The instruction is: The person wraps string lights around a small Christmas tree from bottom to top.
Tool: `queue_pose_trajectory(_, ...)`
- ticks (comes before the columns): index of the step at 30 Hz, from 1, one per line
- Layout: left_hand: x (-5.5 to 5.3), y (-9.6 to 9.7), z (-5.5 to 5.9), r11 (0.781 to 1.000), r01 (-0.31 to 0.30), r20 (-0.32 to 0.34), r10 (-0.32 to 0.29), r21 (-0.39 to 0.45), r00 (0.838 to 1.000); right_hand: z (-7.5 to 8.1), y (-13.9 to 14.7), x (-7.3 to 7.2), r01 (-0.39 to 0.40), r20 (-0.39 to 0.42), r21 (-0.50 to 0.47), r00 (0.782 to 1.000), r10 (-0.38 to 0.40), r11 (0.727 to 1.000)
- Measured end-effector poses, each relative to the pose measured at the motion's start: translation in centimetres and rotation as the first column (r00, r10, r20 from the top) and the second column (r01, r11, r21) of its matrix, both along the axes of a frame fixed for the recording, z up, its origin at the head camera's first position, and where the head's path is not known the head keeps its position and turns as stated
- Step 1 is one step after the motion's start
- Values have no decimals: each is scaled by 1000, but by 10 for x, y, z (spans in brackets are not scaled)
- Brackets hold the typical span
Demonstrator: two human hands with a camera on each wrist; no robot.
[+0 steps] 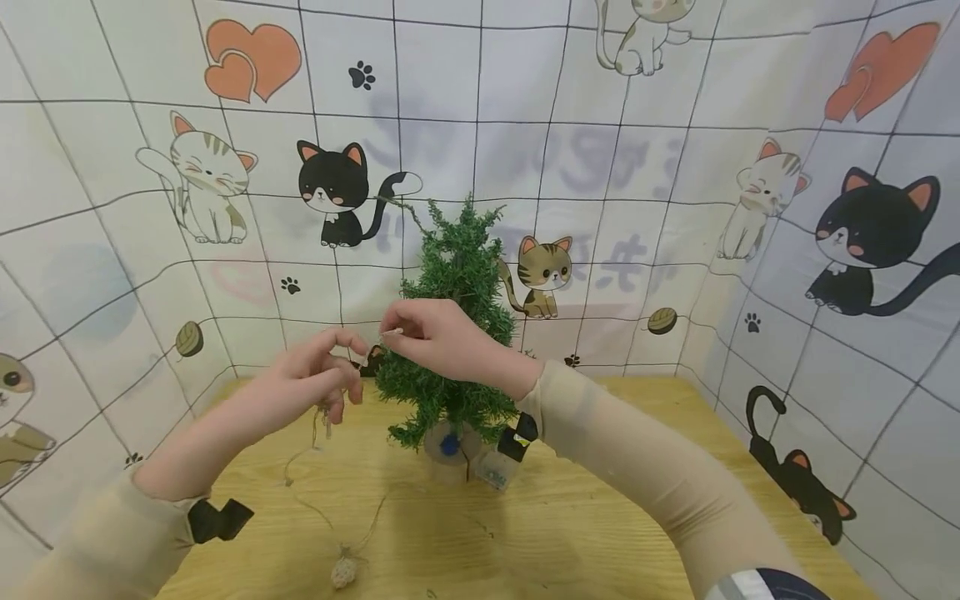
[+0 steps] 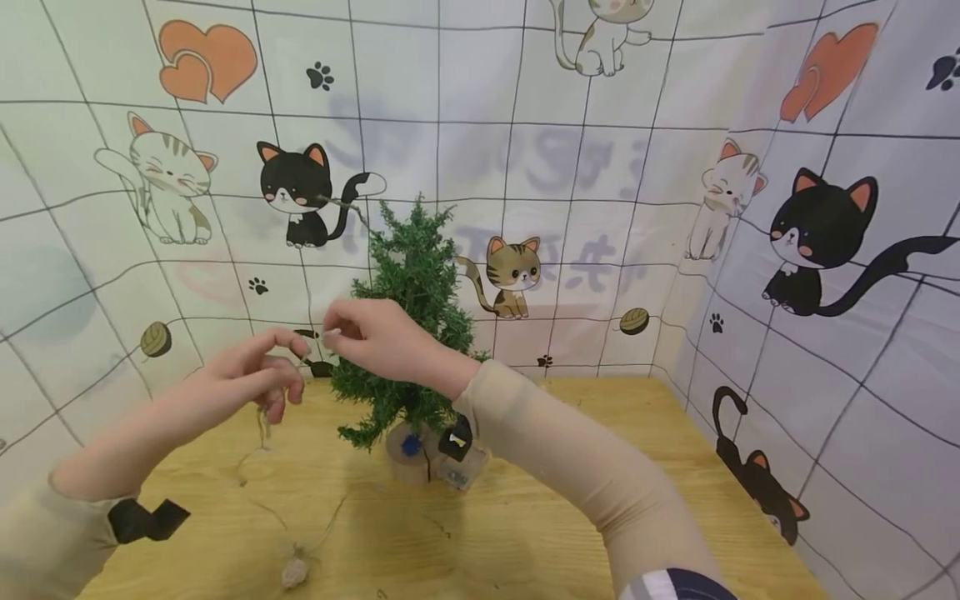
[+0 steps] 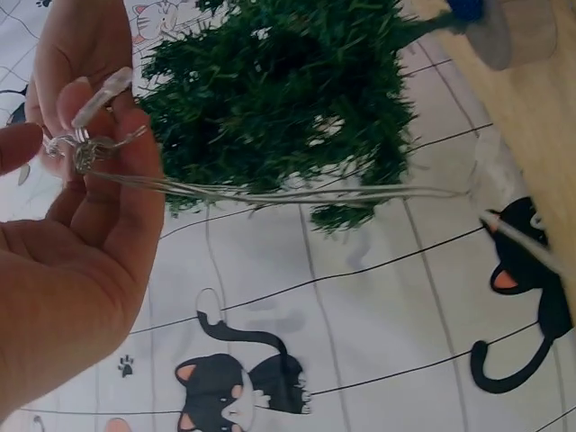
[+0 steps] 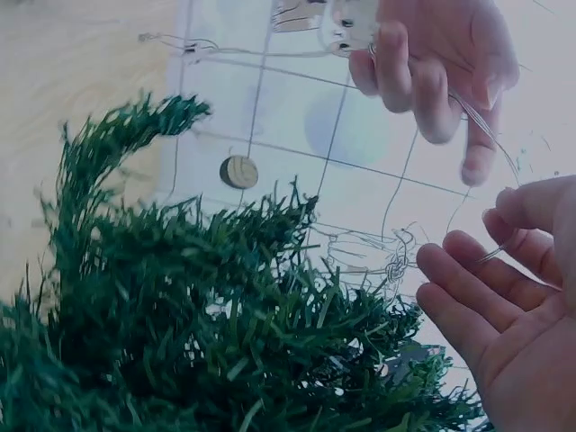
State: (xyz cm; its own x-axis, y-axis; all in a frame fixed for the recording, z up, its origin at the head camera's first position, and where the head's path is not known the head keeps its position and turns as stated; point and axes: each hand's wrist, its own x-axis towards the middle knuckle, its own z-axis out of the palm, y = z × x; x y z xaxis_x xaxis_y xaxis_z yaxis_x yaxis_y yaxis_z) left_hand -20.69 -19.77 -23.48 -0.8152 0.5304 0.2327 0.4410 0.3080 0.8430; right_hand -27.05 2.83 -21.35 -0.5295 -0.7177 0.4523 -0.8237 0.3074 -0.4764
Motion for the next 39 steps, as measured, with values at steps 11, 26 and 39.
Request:
queue_pose_trajectory(11, 7, -28, -20, 991, -11, 22, 14, -137, 1000, 7, 10, -1, 67, -196, 55, 979, -55, 996)
queue_pose_trajectory(26, 21, -29, -11, 964, -180, -188, 144, -196, 972, -4, 27, 0, 109, -127, 249, 989, -79, 962)
queue_pose_trajectory(39, 18, -5, 5, 858, -449, -524, 271, -248, 808, -4, 40, -7, 302, -658, 126, 739, -148, 945)
